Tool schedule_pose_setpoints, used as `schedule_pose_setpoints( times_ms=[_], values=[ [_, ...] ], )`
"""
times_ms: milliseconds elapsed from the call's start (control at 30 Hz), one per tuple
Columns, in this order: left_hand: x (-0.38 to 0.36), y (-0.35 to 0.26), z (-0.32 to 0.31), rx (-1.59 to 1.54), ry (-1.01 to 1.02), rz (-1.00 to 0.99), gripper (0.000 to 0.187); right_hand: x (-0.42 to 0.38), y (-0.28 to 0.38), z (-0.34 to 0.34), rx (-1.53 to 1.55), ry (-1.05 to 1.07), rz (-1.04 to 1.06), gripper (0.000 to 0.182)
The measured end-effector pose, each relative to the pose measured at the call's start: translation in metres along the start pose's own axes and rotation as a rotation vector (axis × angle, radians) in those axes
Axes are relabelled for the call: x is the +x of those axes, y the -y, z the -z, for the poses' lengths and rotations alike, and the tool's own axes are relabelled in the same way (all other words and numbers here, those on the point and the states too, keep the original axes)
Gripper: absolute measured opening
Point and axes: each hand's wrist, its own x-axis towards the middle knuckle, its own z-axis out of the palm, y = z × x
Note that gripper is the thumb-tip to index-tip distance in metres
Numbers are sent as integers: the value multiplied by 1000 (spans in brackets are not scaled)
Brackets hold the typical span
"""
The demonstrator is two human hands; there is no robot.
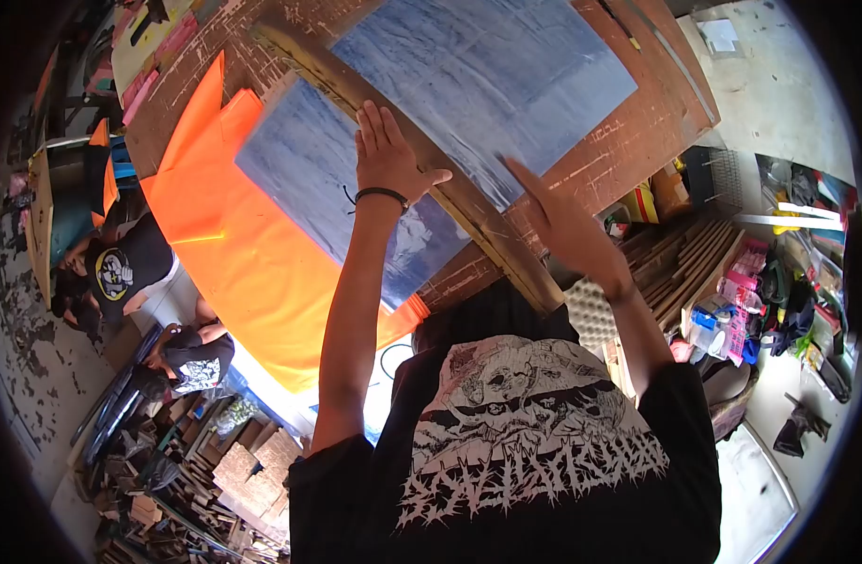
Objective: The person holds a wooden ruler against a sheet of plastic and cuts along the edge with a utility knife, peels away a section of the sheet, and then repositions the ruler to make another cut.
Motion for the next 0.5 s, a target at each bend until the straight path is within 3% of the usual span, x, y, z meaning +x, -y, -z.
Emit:
schedule_pose_setpoints(
  times_ms=[67,133,200,500],
  values=[
    [2,1,2,-1,-2,0,141,50,9,-4,-105,-10,-12,63],
    [2,1,3,11,8,4,141,102,-1,-25,-58,-54,119,62],
    [1,0,2,19,12,4,142,136,6,-35,-34,-20,124,63],
    [4,3,-3,40,4,8,144,143,12,-57,-66,35,175,64]
  ],
)
